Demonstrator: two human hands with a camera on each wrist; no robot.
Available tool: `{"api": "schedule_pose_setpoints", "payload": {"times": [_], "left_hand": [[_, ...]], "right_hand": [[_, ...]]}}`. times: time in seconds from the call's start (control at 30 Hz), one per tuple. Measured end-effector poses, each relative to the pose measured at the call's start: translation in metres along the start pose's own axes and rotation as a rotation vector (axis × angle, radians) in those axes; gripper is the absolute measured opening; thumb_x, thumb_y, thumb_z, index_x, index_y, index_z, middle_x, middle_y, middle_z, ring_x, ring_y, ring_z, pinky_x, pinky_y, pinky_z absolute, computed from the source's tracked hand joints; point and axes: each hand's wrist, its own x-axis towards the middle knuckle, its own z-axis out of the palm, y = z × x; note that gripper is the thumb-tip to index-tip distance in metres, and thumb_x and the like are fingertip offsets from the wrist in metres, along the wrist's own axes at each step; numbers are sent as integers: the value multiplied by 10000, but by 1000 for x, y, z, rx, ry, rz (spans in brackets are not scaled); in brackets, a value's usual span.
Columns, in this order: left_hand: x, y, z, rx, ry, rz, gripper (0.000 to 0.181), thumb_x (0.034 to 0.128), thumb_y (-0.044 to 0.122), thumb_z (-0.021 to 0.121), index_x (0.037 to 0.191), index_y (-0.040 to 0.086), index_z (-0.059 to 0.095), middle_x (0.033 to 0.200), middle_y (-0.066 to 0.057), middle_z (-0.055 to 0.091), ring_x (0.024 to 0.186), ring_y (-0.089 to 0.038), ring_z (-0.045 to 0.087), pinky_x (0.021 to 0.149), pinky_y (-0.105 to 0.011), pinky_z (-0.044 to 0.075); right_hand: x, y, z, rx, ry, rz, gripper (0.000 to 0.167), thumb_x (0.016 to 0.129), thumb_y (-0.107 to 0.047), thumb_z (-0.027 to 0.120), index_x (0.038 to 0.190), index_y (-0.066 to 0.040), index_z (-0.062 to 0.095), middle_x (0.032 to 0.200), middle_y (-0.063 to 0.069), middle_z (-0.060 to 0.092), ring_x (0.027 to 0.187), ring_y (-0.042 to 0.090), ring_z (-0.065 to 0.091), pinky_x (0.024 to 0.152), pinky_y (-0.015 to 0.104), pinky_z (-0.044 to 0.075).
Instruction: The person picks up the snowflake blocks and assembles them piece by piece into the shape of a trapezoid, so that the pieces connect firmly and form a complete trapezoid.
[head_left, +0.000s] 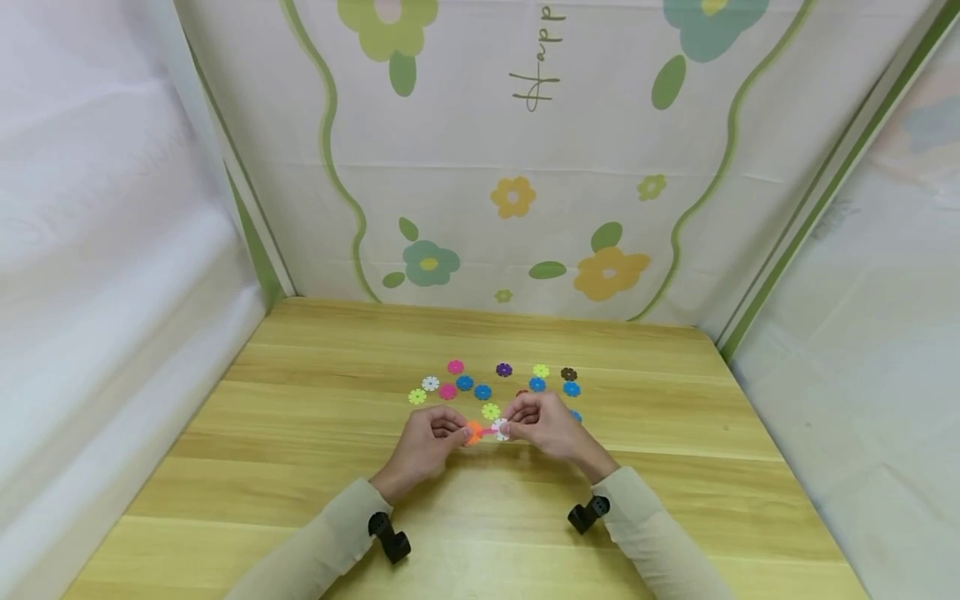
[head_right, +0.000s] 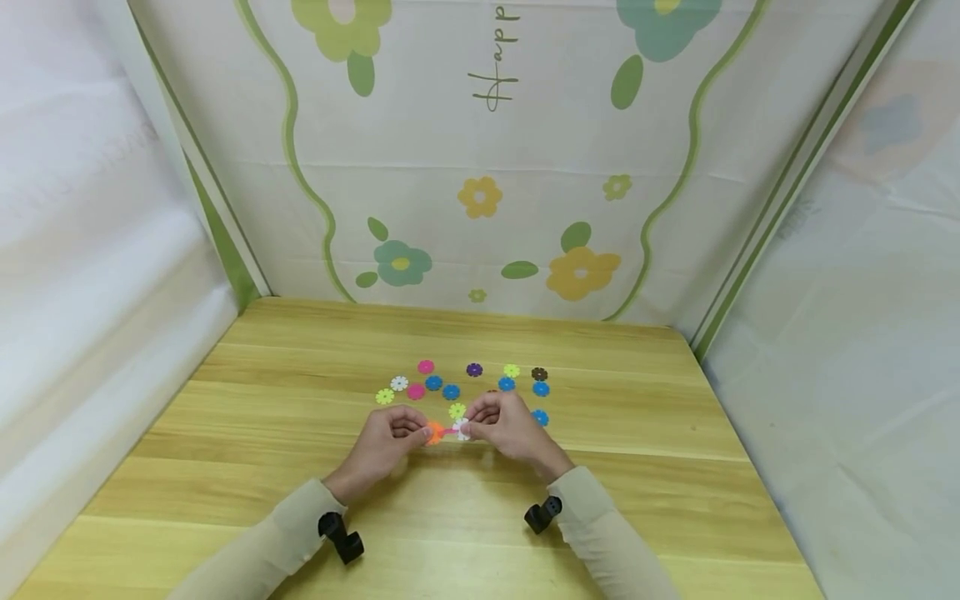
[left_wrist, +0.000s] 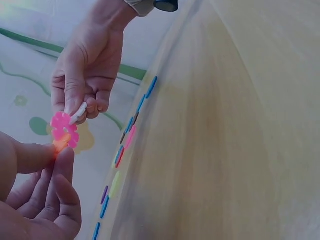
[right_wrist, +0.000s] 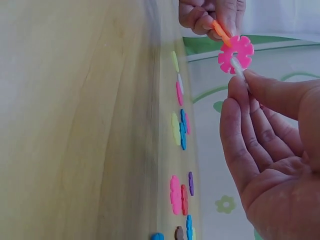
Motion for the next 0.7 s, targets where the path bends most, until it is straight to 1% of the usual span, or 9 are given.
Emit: {"api": "schedule_pose_setpoints", "payload": {"times": [0.1, 0.23, 0.33, 0.43, 0.57, 0.63, 0.7], "left_hand": [[-1, 1, -1, -11, -34, -5, 102, 993, 98, 738, 1030, 7, 710, 961, -146, 758, 906, -363, 740, 762, -345, 623], [-3, 0, -4, -12, -100, -15, 193, 1004, 202, 745, 1078, 29, 705, 1002, -120, 757, 945, -358, 735, 802, -369, 626], [-4, 0, -7, -19, -134, -29, 276, 1006, 296, 746, 1124, 50, 703, 1051, -88, 749, 966, -279, 730, 861, -365, 622], [-3, 1, -8, -29, -156, -41, 340, 1012, 333, 734, 1174, 38, 693, 1104, -108, 738, 985, -208, 714, 903, -338, 608], [-1, 3, -8, -39, -199, -46, 391, 1023, 333, 719, 1236, 7, 680, 1183, -146, 725, 1027, -182, 710, 946, -341, 597], [1, 3, -5, -40, -221, -46, 380, 1026, 334, 715, 1238, 19, 691, 1184, -137, 729, 1024, -179, 714, 938, -336, 597], [2, 2, -2, -39, -238, -44, 341, 1022, 332, 721, 1217, 52, 711, 1159, -103, 741, 1006, -168, 715, 907, -314, 601]], "right_hand": [[0, -1, -4, -15, -28, -1, 91, 980, -129, 767, 1036, -60, 745, 957, 108, 750, 830, 212, 740, 749, 341, 646], [3, -6, -10, -44, -91, -28, 63, 985, -109, 757, 1029, -66, 745, 950, 105, 754, 861, 336, 752, 771, 413, 653], [7, -11, -14, -89, -149, -42, 46, 994, -121, 748, 1020, -83, 751, 932, 71, 765, 878, 374, 758, 790, 465, 648], [10, -15, -18, -135, -205, -60, 43, 1003, -134, 739, 1021, -102, 760, 929, 38, 775, 871, 348, 765, 801, 477, 645], [13, -20, -20, -160, -268, -105, 59, 1013, -130, 724, 1031, -103, 772, 942, 45, 788, 860, 350, 762, 806, 521, 634], [14, -21, -19, -163, -288, -121, 67, 1015, -136, 720, 1038, -106, 775, 952, 46, 791, 857, 329, 760, 810, 518, 634], [16, -20, -18, -165, -300, -124, 68, 1014, -145, 723, 1038, -125, 783, 954, 32, 794, 853, 300, 760, 798, 482, 641]]}}
